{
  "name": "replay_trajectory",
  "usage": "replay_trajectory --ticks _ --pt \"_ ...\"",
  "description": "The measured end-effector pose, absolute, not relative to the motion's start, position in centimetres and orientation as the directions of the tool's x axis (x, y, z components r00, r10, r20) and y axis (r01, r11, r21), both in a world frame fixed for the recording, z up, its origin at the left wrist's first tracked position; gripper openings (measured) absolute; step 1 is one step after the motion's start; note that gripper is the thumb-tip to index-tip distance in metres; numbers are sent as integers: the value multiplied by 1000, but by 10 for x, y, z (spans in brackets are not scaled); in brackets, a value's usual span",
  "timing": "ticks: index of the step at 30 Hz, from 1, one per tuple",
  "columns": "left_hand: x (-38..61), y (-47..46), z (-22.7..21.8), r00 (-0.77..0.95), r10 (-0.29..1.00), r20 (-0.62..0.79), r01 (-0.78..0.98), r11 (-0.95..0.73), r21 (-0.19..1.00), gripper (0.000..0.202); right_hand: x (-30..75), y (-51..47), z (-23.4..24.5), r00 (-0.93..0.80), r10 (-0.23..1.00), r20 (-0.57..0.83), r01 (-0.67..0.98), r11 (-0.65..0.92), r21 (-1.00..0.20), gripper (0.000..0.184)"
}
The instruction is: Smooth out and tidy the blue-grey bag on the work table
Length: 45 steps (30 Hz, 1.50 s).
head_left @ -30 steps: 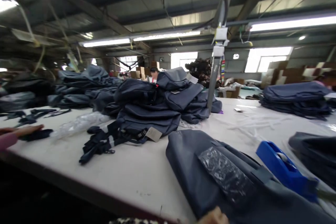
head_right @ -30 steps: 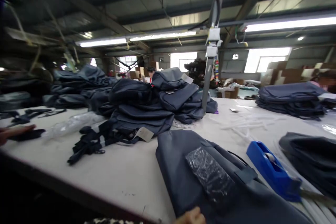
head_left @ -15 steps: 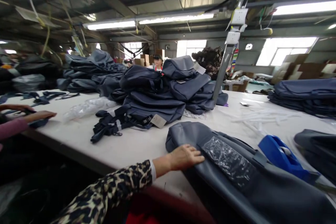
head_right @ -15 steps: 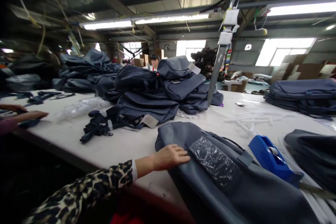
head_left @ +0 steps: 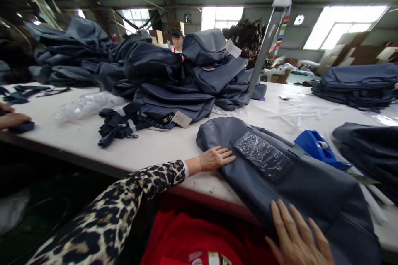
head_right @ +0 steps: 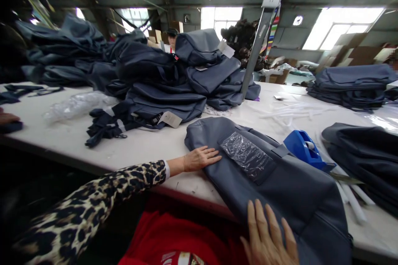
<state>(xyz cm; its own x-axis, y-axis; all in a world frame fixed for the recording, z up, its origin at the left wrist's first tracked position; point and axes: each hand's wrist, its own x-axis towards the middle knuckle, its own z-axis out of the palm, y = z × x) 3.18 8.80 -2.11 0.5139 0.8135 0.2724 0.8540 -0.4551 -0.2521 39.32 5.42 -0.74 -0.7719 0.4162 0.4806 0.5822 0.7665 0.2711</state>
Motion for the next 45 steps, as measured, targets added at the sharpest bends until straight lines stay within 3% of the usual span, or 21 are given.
replay_trajectory --ticks 5,11,13,16,19,22,25,27,32,38,45 --pt "44 79 -11 516 819 251 849 -451 -275 37 356 72 -19 -799 415 436 565 766 305 88" --pt "95 39 4 461 859 222 875 -398 -275 33 417 122 -13 -885 265 384 424 799 427 82" --pt "103 25 14 477 854 206 871 -429 -241 48 433 136 -8 -905 222 362 372 824 427 81" --pt "92 15 26 509 850 139 860 -495 -125 96 440 151 -4 -924 196 328 317 872 373 79" --pt "71 19 27 422 904 70 906 -418 -59 120 433 161 -5 -921 218 324 319 899 301 81" --pt "58 22 18 399 913 83 916 -392 -89 103 426 170 -4 -912 234 336 326 911 251 86" --pt "54 19 7 454 859 236 882 -397 -253 63 424 180 2 -913 260 314 325 930 174 90" --pt "54 17 0 466 821 331 868 -350 -353 54 424 185 6 -918 280 282 325 937 125 89" --pt "52 27 -9 401 862 311 893 -292 -341 35 416 185 5 -925 288 246 335 925 177 82" --pt "52 37 8 420 863 279 887 -327 -324 31 383 145 1 -826 378 418 544 731 412 65" --pt "72 -31 20 451 887 104 853 -393 -344 40 377 112 -5 -921 188 342 337 824 455 64"
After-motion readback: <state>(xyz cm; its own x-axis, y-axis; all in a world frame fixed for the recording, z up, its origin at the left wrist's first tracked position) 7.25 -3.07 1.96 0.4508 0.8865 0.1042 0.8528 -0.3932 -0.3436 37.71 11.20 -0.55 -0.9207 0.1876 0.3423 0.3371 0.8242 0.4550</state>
